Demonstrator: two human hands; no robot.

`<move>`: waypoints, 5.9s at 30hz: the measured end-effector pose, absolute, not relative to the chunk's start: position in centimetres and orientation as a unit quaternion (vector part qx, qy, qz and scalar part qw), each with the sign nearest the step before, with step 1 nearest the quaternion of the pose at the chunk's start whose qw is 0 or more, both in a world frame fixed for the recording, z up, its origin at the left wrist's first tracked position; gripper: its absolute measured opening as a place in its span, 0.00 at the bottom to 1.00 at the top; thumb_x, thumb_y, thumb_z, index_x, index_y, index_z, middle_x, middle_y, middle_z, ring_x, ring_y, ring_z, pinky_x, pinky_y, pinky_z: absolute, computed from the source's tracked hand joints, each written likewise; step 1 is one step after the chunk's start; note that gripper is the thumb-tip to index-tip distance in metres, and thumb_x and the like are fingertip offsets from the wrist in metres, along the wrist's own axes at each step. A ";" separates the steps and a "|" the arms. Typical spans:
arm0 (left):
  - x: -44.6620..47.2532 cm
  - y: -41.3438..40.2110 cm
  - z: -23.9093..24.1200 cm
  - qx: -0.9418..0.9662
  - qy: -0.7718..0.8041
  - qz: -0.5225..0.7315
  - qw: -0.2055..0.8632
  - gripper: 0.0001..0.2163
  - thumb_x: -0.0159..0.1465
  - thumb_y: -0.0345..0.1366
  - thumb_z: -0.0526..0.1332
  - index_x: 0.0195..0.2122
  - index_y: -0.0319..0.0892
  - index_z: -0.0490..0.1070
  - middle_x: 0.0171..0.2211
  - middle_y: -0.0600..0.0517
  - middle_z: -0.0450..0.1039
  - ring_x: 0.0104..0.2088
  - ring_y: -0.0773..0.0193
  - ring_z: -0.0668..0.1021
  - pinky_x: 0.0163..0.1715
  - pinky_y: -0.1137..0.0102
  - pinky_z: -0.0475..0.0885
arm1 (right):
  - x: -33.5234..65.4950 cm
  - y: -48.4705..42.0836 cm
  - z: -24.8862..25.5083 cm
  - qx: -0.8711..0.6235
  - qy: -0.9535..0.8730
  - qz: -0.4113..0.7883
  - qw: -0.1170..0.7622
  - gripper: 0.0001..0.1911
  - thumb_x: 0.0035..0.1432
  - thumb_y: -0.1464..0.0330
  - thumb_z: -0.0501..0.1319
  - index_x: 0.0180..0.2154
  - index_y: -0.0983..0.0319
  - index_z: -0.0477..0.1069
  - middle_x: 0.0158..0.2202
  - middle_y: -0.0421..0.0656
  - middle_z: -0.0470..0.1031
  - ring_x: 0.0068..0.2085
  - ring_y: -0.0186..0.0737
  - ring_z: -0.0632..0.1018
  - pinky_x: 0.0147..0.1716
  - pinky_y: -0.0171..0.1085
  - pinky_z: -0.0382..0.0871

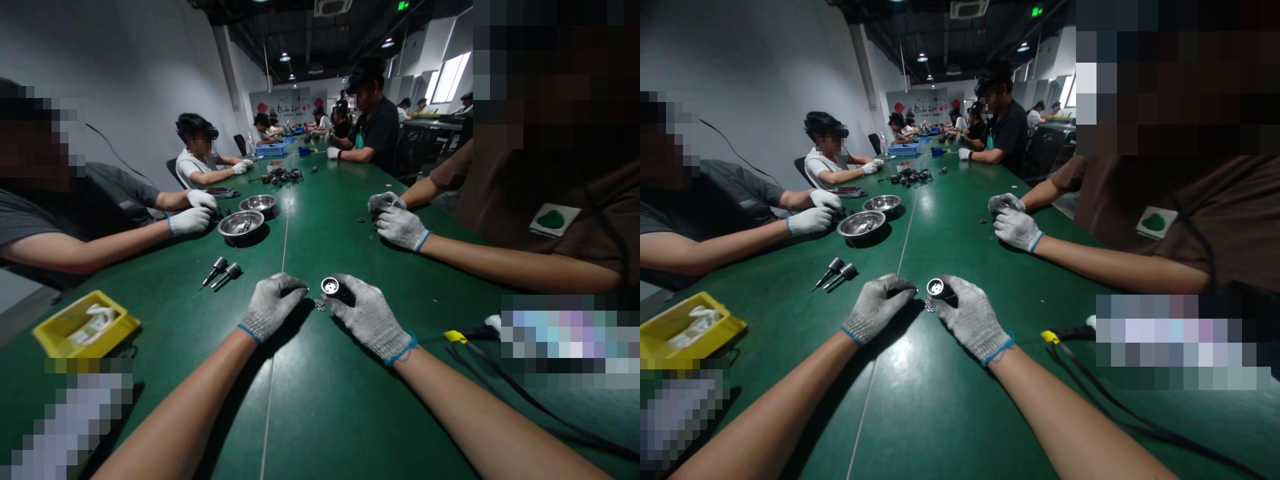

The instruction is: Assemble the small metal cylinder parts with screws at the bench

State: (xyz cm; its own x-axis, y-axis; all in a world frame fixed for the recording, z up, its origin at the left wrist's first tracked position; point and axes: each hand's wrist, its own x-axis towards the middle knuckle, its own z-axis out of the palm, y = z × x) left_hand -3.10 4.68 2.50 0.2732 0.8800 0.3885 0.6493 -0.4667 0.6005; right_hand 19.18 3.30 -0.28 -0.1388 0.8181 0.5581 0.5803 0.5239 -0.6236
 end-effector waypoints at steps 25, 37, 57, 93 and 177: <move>-0.5 2.7 6.4 0.844 0.410 0.332 0.095 0.06 0.67 0.32 0.65 0.40 0.45 0.84 0.33 0.51 0.81 0.33 0.63 0.81 0.37 0.69 0.76 | 19.3 2.8 -0.7 -0.359 -0.807 0.069 0.463 0.20 0.67 0.67 0.61 0.59 0.57 0.72 0.50 0.49 0.83 0.51 0.50 0.83 0.52 0.49 0.80; 0.5 2.1 6.8 0.839 0.460 0.288 0.037 0.05 0.66 0.32 0.66 0.38 0.44 0.83 0.33 0.51 0.81 0.33 0.63 0.80 0.36 0.69 0.76 | 19.3 2.7 -0.4 -0.351 -0.811 0.036 0.466 0.17 0.68 0.67 0.62 0.57 0.58 0.73 0.48 0.49 0.83 0.49 0.49 0.83 0.51 0.49 0.81; 0.2 1.2 6.4 0.885 0.350 0.268 -0.149 0.15 0.72 0.43 0.56 0.53 0.43 0.76 0.43 0.42 0.74 0.40 0.52 0.76 0.37 0.58 0.76 | 19.4 2.8 -1.5 -0.386 -0.764 0.073 0.511 0.20 0.66 0.64 0.62 0.58 0.59 0.74 0.51 0.50 0.84 0.50 0.51 0.85 0.52 0.47 0.80; 0.2 1.3 7.1 0.794 0.408 0.378 0.244 0.21 0.58 0.25 0.58 0.50 0.43 0.79 0.39 0.50 0.74 0.36 0.62 0.75 0.36 0.68 0.73 | 18.4 1.7 -0.3 -0.441 -0.711 0.121 0.533 0.15 0.65 0.59 0.66 0.50 0.58 0.75 0.43 0.47 0.85 0.43 0.49 0.85 0.44 0.44 0.80; 0.0 1.6 5.0 0.854 0.328 0.403 0.024 0.09 0.67 0.32 0.64 0.47 0.40 0.76 0.41 0.46 0.77 0.38 0.60 0.80 0.39 0.65 0.79 | 18.3 2.2 -0.3 -0.420 -0.717 0.141 0.539 0.13 0.62 0.59 0.66 0.42 0.56 0.66 0.34 0.41 0.78 0.34 0.43 0.81 0.35 0.37 0.74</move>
